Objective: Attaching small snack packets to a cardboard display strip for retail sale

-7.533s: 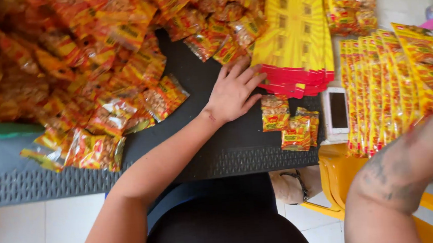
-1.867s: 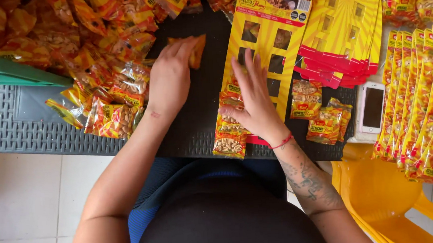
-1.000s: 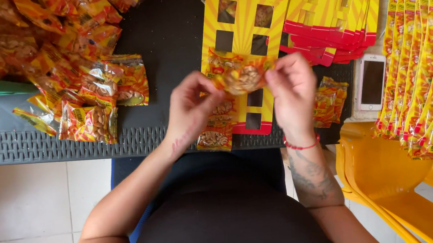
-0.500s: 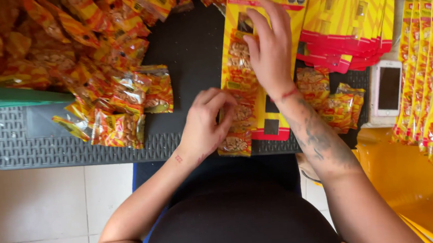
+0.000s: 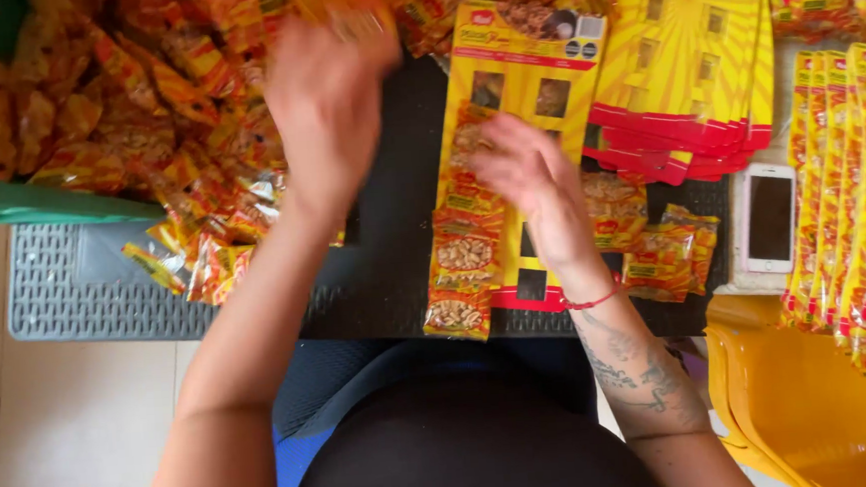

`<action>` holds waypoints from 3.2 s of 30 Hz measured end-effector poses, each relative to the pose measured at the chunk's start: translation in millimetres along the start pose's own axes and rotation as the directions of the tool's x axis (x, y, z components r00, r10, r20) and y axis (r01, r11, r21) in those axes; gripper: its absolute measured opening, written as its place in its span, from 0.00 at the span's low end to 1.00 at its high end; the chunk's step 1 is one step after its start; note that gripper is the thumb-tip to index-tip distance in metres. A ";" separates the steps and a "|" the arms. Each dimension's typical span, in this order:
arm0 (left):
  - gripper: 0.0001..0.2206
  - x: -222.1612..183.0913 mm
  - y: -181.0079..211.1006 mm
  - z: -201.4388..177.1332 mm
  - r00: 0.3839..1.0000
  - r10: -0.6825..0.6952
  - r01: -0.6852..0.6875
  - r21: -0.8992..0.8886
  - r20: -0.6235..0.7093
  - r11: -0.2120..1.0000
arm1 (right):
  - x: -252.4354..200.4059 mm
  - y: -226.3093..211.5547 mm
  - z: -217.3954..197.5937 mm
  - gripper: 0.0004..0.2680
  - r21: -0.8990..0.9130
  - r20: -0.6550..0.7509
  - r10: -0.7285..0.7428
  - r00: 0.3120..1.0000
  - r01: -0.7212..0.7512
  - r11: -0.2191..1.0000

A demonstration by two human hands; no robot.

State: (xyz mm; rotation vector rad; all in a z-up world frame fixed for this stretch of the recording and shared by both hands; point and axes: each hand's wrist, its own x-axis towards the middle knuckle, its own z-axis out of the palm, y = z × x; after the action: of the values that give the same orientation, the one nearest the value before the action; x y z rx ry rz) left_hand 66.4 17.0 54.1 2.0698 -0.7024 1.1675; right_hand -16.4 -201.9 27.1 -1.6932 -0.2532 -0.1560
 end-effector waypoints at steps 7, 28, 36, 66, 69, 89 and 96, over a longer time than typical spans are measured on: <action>0.12 -101.9 87.4 1.1 0.930 0.090 0.005 -0.258 0.356 0.966 | 3.9 82.9 -19.1 0.10 0.521 0.093 0.490 0.867 -0.462 0.718; 0.24 -45.6 26.6 -37.6 0.941 -0.144 0.132 0.060 0.307 0.989 | 95.0 84.9 -16.5 0.11 -0.278 -0.247 -0.200 0.948 0.128 0.952; 0.23 -80.8 53.8 -26.8 0.815 -0.301 0.308 0.070 0.495 0.949 | 74.5 53.0 22.4 0.27 -0.898 0.077 -0.244 0.967 0.173 0.404; 0.19 -52.4 39.7 -64.8 0.791 -0.266 0.451 -0.232 0.551 0.862 | -19.7 -22.9 55.8 0.32 0.096 0.160 -0.002 0.987 -0.013 0.995; 0.35 -55.7 63.4 -57.8 0.679 -0.347 0.673 -0.360 0.647 0.646 | -28.1 -24.0 39.5 0.20 -0.084 0.037 -0.111 0.993 0.113 0.990; 0.31 -85.3 141.4 -5.6 0.261 -0.088 0.702 -0.126 0.961 0.701 | -155.9 -20.1 -27.3 0.06 -0.318 -0.296 0.096 0.950 -0.193 0.928; 0.24 -100.8 138.1 36.3 0.580 -0.257 0.154 0.205 0.773 0.967 | -112.7 39.6 -42.8 0.09 -0.519 -0.236 -0.118 0.965 -0.022 0.855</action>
State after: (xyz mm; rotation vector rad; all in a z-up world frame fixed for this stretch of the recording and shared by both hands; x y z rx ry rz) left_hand -59.2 -85.8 -10.5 2.6840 -0.7505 0.0639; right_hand -113.2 -257.8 -32.8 -2.1784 -0.0537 -0.5209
